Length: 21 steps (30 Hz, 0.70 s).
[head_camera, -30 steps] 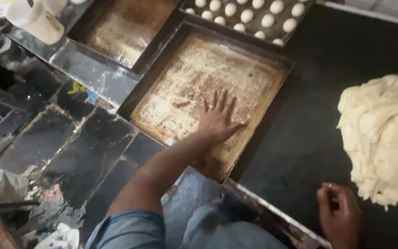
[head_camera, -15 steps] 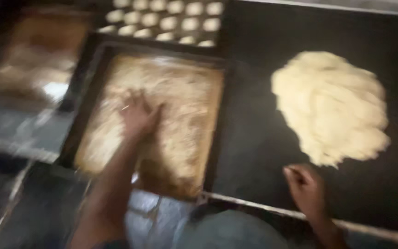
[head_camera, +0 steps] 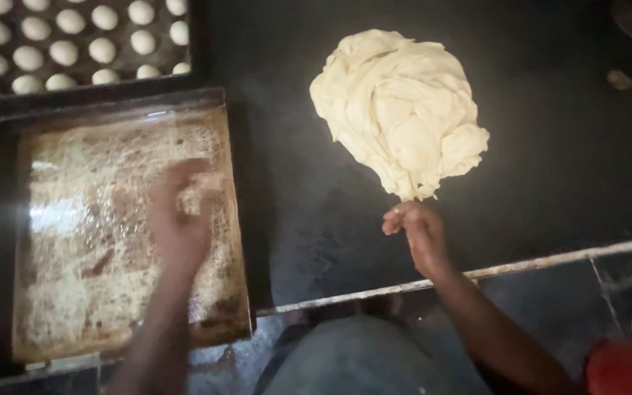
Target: The person shapes portions of dough by hand into small balls and places them onto metal baking trays.
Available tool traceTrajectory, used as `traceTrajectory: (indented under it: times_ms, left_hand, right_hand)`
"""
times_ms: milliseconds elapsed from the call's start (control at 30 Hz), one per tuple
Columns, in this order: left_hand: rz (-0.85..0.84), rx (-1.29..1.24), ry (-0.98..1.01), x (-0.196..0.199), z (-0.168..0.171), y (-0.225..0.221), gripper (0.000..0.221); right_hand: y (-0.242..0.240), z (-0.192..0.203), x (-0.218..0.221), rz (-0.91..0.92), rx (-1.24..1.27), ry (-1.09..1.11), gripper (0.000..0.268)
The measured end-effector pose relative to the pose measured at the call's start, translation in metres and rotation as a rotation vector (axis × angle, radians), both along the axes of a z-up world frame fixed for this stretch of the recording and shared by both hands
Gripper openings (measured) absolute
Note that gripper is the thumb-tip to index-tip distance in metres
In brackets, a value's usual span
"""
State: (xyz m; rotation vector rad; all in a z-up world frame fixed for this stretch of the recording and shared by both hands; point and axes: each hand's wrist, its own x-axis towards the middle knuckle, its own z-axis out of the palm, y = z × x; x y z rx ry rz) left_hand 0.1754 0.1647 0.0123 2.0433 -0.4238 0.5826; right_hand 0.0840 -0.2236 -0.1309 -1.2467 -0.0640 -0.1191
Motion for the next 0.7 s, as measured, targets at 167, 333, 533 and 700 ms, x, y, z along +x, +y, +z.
traceTrajectory:
  times_ms: [167, 333, 533, 700]
  left_hand:
    - [-0.256, 0.22, 0.039, -0.078, 0.023, -0.16, 0.036]
    - [0.028, 0.482, 0.043, -0.084, -0.03, -0.259, 0.075]
    - [0.113, 0.51, 0.162, -0.094, -0.044, -0.29, 0.083]
    - [-0.131, 0.252, 0.119, -0.109, -0.016, -0.372, 0.075]
  right_hand:
    - [-0.071, -0.007, 0.001, 0.145, 0.365, -0.012, 0.048]
    - [-0.22, -0.011, -0.018, 0.137, 0.406, -0.068, 0.061]
    - [-0.322, -0.042, -0.06, -0.001, 0.181, 0.007, 0.061]
    - [-0.339, -0.06, -0.052, 0.098, 0.456, 0.074, 0.06]
